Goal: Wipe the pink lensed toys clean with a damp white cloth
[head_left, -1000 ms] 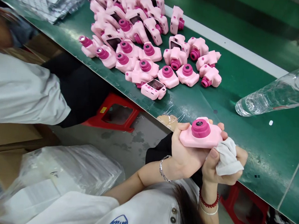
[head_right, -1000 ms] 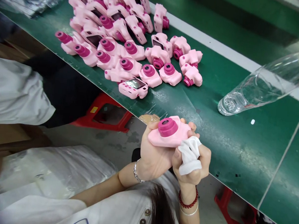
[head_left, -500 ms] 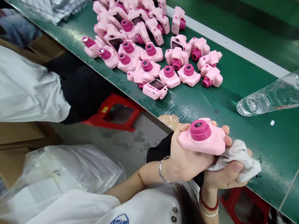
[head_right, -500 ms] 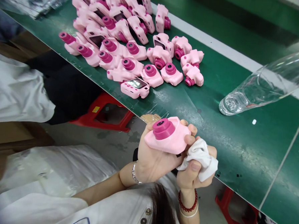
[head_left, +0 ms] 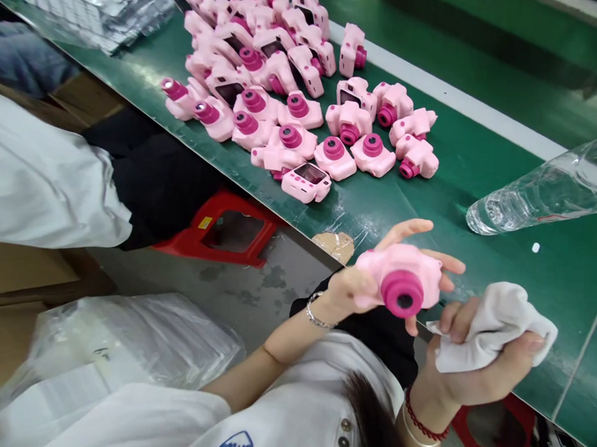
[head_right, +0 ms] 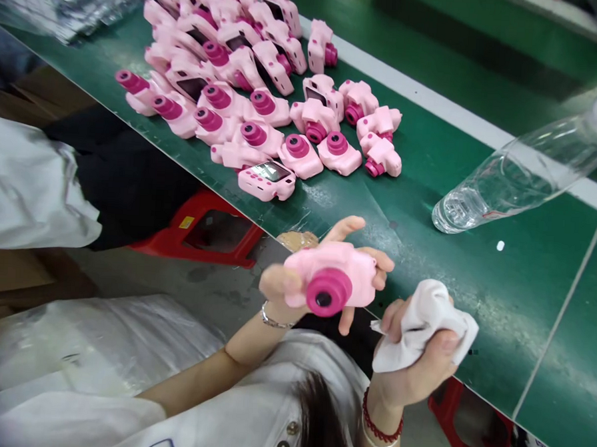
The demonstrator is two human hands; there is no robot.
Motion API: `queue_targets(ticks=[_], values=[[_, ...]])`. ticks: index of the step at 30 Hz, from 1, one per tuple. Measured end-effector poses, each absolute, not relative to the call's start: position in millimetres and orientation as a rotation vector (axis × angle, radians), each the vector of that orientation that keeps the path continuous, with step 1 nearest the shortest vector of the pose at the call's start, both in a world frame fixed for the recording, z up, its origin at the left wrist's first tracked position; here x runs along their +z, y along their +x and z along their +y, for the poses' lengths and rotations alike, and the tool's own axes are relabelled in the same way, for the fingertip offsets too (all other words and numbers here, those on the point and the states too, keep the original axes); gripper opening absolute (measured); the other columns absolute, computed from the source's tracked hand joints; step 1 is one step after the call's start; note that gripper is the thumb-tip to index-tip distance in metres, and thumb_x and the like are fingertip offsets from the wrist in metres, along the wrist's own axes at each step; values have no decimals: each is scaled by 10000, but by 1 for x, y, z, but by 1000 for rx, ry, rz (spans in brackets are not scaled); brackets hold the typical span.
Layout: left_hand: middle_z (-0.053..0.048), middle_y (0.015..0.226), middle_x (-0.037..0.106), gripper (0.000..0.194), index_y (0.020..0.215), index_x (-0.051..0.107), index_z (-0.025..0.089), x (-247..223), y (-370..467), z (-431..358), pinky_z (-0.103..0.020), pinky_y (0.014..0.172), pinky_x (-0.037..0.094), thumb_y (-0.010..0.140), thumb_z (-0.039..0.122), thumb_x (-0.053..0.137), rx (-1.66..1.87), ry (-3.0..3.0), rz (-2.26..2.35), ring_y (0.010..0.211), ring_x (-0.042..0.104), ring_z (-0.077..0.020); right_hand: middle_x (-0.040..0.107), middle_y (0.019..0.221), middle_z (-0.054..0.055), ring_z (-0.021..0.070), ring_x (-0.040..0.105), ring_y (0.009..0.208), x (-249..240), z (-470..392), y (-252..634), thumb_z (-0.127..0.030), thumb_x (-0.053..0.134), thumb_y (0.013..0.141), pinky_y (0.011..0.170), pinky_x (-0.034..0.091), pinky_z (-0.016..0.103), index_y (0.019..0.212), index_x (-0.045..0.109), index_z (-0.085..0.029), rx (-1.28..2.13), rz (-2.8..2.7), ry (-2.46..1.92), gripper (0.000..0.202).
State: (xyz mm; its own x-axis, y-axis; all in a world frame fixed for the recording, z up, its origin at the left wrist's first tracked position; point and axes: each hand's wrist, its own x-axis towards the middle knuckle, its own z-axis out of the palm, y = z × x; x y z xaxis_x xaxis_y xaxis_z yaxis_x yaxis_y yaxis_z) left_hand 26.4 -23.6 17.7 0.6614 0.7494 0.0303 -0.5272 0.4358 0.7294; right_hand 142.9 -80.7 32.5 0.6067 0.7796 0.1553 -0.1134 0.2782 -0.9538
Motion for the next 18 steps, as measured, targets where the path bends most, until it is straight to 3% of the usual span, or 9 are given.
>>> queue_targets(ticks=[3,5,9,13,16,18], values=[[-166,1449,606,1174,1694,30,208,6,8,-16,-470,1048,560,745,364,704,854,1176,248,1244,629,-269,295,570,-67,109,248,381,36,-76,158,-479,397,1049,355,259,275,787,551,-260,647,-735,-1113,375],[-135,1452,584,1151,1697,52,267,0,2,-11,-436,1055,556,739,268,691,842,1318,114,1255,609,-246,306,550,-68,97,232,370,35,-75,165,-527,400,1042,342,240,266,732,514,-247,634,-774,-1101,434],[-53,1440,565,1274,1686,47,401,-9,6,-1,-397,1122,505,656,245,780,850,1433,-60,1289,572,-242,339,527,-80,83,227,361,33,-73,171,-580,430,1010,341,233,253,721,502,-223,579,-783,-1129,464],[-51,1449,551,1276,1684,-10,404,-12,10,4,-420,1153,481,683,268,768,824,1517,-98,1301,568,-257,324,519,-76,96,278,386,34,-74,165,-557,508,963,373,277,270,697,473,-224,542,-730,-1189,428],[-53,1464,538,1274,1680,-56,403,-10,7,4,-423,1149,485,698,261,744,802,1589,-80,1291,583,-256,380,544,-30,136,413,452,35,-80,160,-543,430,1002,410,329,294,637,483,-219,435,-847,-1245,491],[-58,1485,527,1287,1680,-74,389,-9,3,2,-424,1156,477,692,255,740,778,1629,-40,1325,574,-266,500,645,12,157,529,567,34,-87,160,-527,471,1005,457,382,298,644,543,-204,326,-1051,-1290,490]])
